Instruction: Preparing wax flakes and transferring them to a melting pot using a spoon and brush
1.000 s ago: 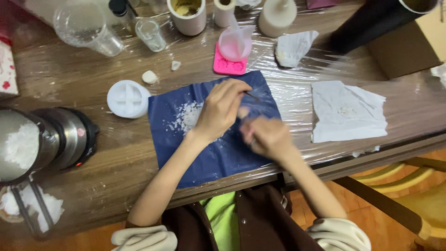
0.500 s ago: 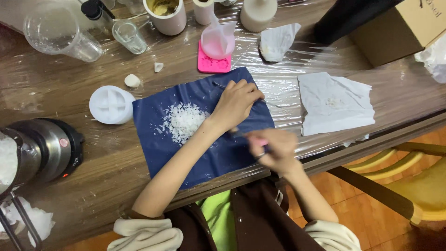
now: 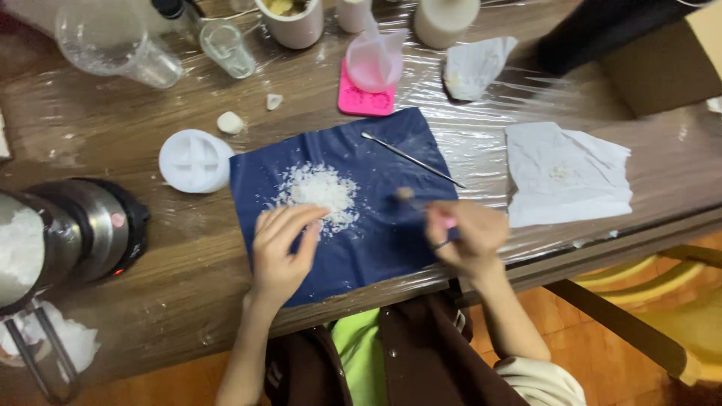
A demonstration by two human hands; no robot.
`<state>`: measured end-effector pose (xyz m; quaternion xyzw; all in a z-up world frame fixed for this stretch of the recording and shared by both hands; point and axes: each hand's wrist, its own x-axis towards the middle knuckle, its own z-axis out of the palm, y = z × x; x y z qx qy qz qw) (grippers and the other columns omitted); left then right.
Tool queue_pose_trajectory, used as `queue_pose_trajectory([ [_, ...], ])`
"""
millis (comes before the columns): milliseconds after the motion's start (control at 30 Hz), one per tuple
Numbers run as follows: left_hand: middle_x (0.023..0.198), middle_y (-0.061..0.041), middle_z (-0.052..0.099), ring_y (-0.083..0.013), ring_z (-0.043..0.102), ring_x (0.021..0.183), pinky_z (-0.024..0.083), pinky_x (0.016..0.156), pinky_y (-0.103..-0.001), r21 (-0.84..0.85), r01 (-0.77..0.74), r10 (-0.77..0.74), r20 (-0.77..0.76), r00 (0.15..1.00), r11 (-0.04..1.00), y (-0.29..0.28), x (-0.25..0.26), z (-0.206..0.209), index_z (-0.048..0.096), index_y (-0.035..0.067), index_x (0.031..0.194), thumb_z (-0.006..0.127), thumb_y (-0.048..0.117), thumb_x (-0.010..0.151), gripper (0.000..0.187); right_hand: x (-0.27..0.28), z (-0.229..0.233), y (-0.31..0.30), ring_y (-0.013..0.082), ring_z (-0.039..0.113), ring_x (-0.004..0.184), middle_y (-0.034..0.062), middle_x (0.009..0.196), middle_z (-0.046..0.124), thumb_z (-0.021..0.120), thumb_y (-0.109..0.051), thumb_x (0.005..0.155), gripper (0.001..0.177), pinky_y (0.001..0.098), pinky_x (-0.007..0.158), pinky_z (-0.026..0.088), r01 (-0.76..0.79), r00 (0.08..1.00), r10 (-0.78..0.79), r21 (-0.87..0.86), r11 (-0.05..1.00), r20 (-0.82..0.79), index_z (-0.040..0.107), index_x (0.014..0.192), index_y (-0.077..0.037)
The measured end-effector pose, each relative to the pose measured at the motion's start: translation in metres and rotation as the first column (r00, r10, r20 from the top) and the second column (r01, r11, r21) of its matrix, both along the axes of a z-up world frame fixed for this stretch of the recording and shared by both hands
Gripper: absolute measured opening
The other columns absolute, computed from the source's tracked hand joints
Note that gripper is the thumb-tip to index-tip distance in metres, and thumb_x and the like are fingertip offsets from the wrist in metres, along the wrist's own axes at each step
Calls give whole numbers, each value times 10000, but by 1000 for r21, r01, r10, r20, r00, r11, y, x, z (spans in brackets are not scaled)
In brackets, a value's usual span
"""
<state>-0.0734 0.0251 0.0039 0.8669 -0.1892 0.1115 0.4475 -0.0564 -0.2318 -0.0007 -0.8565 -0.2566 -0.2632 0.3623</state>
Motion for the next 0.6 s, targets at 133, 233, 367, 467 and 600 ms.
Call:
queue_pose_trajectory([
  [133, 946, -55, 677, -229, 614, 870, 405, 811, -335, -71, -346, 339, -94, 936, 935, 26, -40, -11, 686, 75, 972, 545, 5, 897, 175, 12, -13, 4, 247, 521, 422, 42, 505, 518, 648, -123, 817, 97, 321, 441, 435, 67, 998, -65, -142, 988, 20, 664, 722, -105],
  [233, 970, -21, 667, -212, 609, 866, 397, 800, -315, -21, -477, 474, -68, 878, 879, 35, -57, -24, 686, 93, 992, 527, 46, 934, 176, 9, -20, 11, 271, 533, 438, 66, 515, 536, 651, -103, 803, 84, 338, 449, 444, -27, 999, 24, -75, 997, -39, 648, 721, -89],
  [367, 975, -35, 665, -224, 602, 853, 388, 774, -319, 22, -529, 529, -13, 849, 849, 51, -72, -35, 679, 82, 984, 552, 58, 927, 141, 2, -25, -33, 285, 494, 427, 67, 496, 508, 664, -106, 849, 178, 353, 459, 407, 62, 998, -64, -132, 989, -11, 635, 674, -96],
  [467, 965, -123, 649, -258, 587, 870, 377, 817, -367, -88, -572, 566, -84, 820, 815, 53, -73, -33, 649, 14, 1001, 503, 0, 932, 161, 0, -9, -12, 271, 533, 428, 48, 464, 527, 707, -87, 800, 178, 342, 450, 422, 7, 977, -44, -177, 984, -208, 610, 651, -84],
  [600, 963, -32, 669, -233, 612, 854, 393, 764, -313, 4, -565, 565, -41, 824, 825, 56, -76, -44, 676, 87, 971, 561, 55, 922, 129, 1, 10, 39, 294, 648, 588, 72, 632, 671, 719, -162, 803, 54, 340, 524, 491, -26, 911, 13, -26, 999, -412, 731, 842, -127],
])
